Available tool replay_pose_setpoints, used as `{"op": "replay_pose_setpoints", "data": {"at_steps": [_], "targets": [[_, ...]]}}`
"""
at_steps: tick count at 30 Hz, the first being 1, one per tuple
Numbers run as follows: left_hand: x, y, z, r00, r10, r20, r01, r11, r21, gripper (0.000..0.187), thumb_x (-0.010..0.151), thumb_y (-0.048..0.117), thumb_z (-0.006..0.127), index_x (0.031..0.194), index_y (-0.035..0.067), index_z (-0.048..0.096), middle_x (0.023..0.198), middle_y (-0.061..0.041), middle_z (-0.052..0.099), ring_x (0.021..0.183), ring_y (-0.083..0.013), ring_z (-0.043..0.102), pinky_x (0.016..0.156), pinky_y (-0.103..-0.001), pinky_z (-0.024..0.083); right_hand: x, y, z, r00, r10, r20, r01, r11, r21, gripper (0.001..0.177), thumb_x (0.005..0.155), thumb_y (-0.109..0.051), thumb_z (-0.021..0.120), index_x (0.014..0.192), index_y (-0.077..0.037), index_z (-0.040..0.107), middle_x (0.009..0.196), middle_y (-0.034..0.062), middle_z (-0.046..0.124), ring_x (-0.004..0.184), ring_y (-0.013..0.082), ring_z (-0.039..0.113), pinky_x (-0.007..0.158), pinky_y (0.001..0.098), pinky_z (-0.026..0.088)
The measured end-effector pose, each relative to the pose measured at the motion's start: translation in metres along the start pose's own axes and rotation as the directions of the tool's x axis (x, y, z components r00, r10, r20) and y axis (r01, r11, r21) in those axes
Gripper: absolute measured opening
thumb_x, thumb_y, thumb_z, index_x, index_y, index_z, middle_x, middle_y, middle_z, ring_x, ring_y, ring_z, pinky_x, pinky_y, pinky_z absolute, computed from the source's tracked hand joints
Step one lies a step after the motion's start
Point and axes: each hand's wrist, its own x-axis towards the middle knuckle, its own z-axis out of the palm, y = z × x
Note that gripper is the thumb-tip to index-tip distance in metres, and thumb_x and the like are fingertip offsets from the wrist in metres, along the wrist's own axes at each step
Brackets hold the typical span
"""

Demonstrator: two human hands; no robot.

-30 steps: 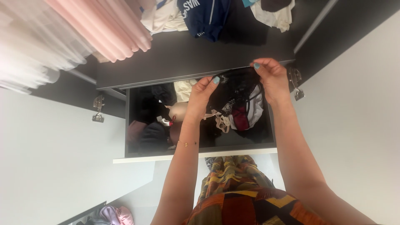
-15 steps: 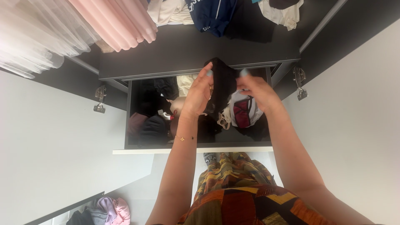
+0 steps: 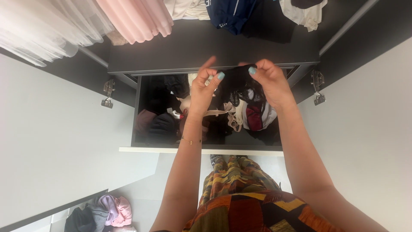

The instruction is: The person picks up various undergarments from a pile on the floor and places them into an open drawer in a wardrobe. The person then closes the drawer and the wardrobe doors.

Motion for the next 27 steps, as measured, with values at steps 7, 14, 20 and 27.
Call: {"op": "replay_pose_setpoints", "data": {"at_steps": [7, 14, 20, 27], "targets": [[0.013, -0.046, -0.011, 0.996, -0.076, 0.043, 0.082, 0.984, -0.161, 0.010, 0.098, 0.020, 0.060, 0.106, 0.014, 0.058, 0.074, -0.003, 0.070, 0.065, -0.0026, 0.060, 0.067, -0.018, 0.050, 0.035, 0.080, -0.030, 0.996, 0.056, 0.065, -0.061, 0.995, 0.076, 0.019, 0.098, -0.025, 0.060, 0.110, -0.012, 0.055, 0.093, 0.0044, 0.065, 0.090, 0.0139, 0.067, 0.081, 0.0269, 0.054], [0.014, -0.041, -0.011, 0.994, -0.100, 0.046, 0.106, 0.983, -0.147, 0.016, 0.094, 0.016, 0.064, 0.110, 0.015, 0.060, 0.093, -0.007, 0.073, 0.082, -0.0083, 0.067, 0.077, -0.028, 0.058, 0.017, 0.058, 0.003, 0.977, 0.169, 0.129, -0.159, 0.983, -0.089, 0.041, 0.076, -0.014, 0.082, 0.113, -0.006, 0.066, 0.104, 0.0096, 0.070, 0.098, 0.0184, 0.067, 0.095, 0.0348, 0.049], [-0.005, -0.050, -0.024, 0.941, -0.198, 0.275, 0.205, 0.979, 0.006, 0.078, 0.072, 0.006, 0.085, 0.136, 0.012, 0.041, 0.131, -0.014, 0.054, 0.125, -0.0266, 0.046, 0.104, -0.046, 0.040, 0.032, 0.057, -0.004, 0.982, 0.166, 0.088, -0.160, 0.985, -0.069, 0.029, 0.083, -0.021, 0.078, 0.108, -0.010, 0.070, 0.106, 0.0063, 0.071, 0.101, 0.0162, 0.067, 0.100, 0.0345, 0.046], [-0.024, -0.141, -0.058, 0.919, -0.393, 0.035, 0.211, 0.563, 0.799, 0.041, 0.083, 0.031, 0.065, 0.123, 0.029, 0.063, 0.102, -0.007, 0.072, 0.101, -0.0287, 0.067, 0.097, -0.044, 0.049, 0.028, 0.021, -0.008, 0.988, 0.155, 0.005, -0.153, 0.980, -0.128, 0.032, 0.088, -0.029, 0.074, 0.112, -0.011, 0.066, 0.108, 0.0089, 0.069, 0.105, 0.0215, 0.067, 0.103, 0.0409, 0.045]]}}
